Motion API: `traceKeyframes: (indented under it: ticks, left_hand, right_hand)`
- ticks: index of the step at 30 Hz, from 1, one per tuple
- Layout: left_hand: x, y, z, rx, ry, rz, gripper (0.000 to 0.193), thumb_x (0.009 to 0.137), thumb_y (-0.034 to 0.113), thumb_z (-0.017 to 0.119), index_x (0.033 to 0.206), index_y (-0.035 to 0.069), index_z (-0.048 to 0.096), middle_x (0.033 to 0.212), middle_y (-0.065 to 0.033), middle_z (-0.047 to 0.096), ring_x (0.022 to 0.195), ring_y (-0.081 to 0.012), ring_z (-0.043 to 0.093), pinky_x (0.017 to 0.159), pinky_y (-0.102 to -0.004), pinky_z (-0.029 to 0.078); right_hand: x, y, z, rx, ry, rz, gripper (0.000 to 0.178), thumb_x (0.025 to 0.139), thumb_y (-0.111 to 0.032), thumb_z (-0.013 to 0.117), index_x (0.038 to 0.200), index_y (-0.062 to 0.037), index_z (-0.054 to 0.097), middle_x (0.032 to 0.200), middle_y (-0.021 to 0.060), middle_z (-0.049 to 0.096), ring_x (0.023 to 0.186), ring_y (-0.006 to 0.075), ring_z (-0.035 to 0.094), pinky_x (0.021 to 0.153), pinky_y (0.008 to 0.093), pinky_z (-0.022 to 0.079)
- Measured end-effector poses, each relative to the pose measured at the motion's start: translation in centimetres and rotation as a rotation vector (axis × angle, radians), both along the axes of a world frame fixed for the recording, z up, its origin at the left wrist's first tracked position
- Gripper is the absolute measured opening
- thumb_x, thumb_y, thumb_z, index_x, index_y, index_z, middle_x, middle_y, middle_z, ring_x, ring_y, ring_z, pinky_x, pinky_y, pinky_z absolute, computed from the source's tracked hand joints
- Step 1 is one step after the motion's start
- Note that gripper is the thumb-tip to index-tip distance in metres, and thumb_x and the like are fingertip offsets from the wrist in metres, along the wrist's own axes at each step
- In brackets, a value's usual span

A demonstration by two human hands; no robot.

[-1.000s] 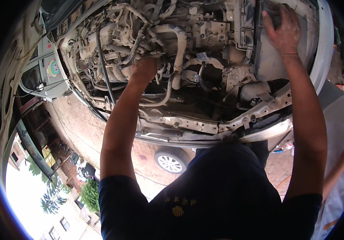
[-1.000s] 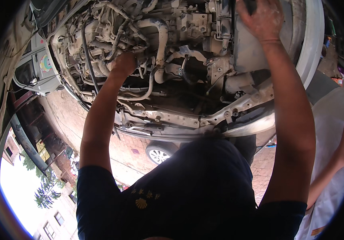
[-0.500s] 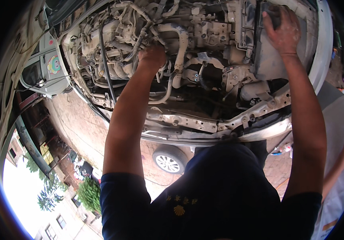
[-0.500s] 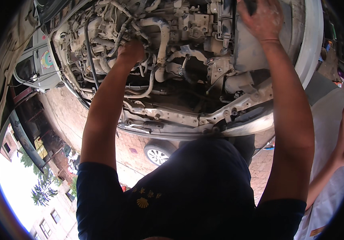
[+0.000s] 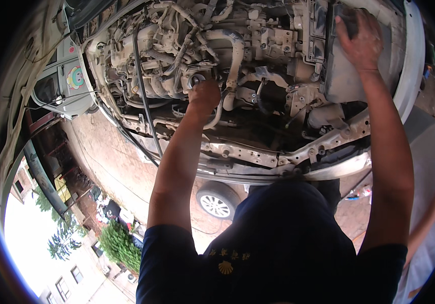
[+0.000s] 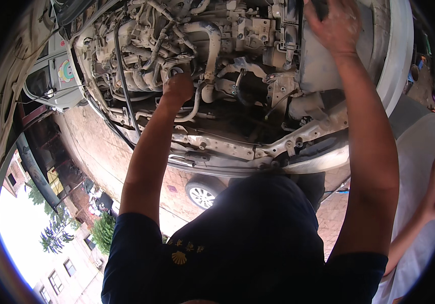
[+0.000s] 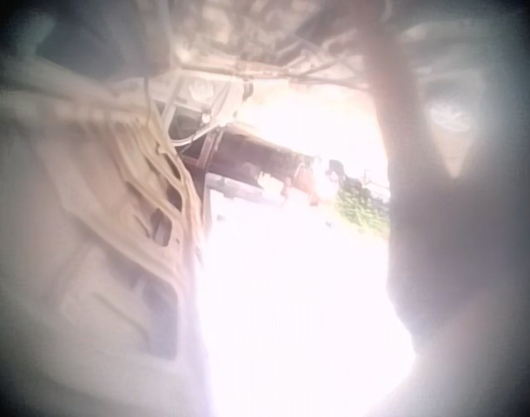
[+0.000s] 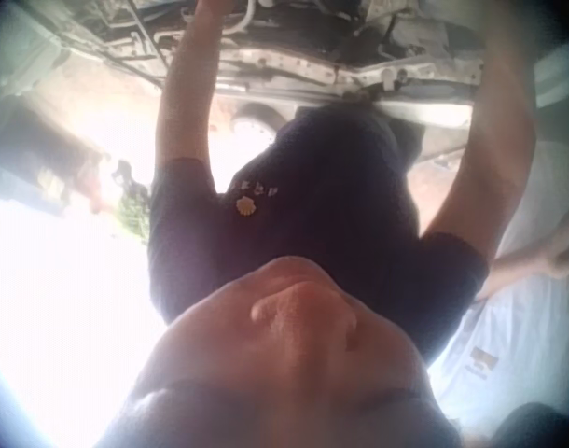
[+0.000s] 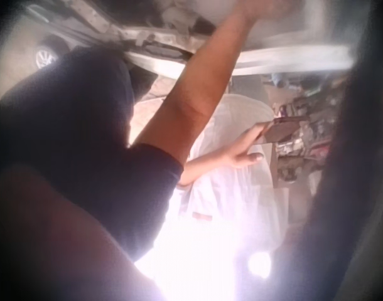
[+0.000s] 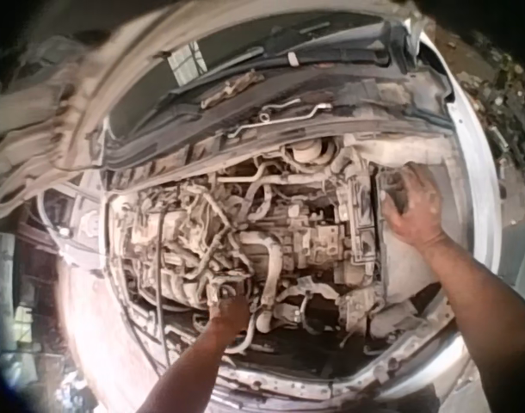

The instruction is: The person uses a socket wrench to loosen and remove bolts from the engine bay of a white car. They repeatedly reach into the engine compartment, turn the wrench, and remove fasteners while working in an outdoor repair area.

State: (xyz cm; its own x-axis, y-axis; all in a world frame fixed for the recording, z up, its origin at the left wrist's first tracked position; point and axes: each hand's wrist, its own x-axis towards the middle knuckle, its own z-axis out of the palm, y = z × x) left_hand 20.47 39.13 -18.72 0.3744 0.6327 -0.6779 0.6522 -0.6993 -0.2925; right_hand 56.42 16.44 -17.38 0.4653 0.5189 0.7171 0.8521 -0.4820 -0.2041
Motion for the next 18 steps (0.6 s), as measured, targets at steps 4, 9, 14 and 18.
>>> traceKeyframes:
  ticks: [4,9,14,18]
  left_hand:
    - [-1.4,-2.9,1.3,0.034,-0.155,0.104,0.022,0.089,0.02,0.056,0.105,0.011,0.069,0.107,-0.0176,0.071,0.105,-0.0381,0.066,0.09,-0.0468,0.053]
    - [-3.9,-3.1,0.4,0.086,-0.129,0.151,0.022,0.088,0.018,0.055,0.099,0.012,0.073,0.104,-0.0138,0.072,0.101,-0.035,0.069,0.087,-0.0445,0.055]
    - [-6.6,-3.8,-0.7,0.084,-0.094,0.295,0.024,0.087,0.022,0.057,0.1,0.011,0.073,0.102,-0.014,0.073,0.102,-0.0335,0.069,0.087,-0.0438,0.055]
    - [-7.4,-4.6,-1.0,0.096,-0.142,0.354,0.024,0.086,0.022,0.056,0.097,0.01,0.074,0.103,-0.0156,0.072,0.102,-0.0345,0.069,0.087,-0.0446,0.055]
  right_hand:
    - [-0.1,-0.4,0.5,-0.061,0.095,0.028,0.039,0.086,-0.037,0.07,0.104,-0.0028,0.066,0.102,0.0146,0.068,0.095,0.0326,0.065,0.088,0.0412,0.05]
    - [0.1,-0.3,0.3,-0.022,0.06,0.045,0.034,0.086,-0.036,0.07,0.102,-0.0059,0.067,0.1,0.0114,0.068,0.093,0.0318,0.064,0.086,0.0407,0.051]
    - [-0.2,-0.5,1.1,-0.056,0.11,0.074,0.033,0.085,-0.035,0.071,0.101,-0.0058,0.067,0.1,0.0112,0.068,0.093,0.0316,0.064,0.087,0.0406,0.051]
    - [-0.2,-0.4,0.6,-0.026,0.079,0.054,0.034,0.085,-0.035,0.071,0.101,-0.0049,0.067,0.1,0.0131,0.068,0.094,0.0332,0.064,0.087,0.0417,0.051]
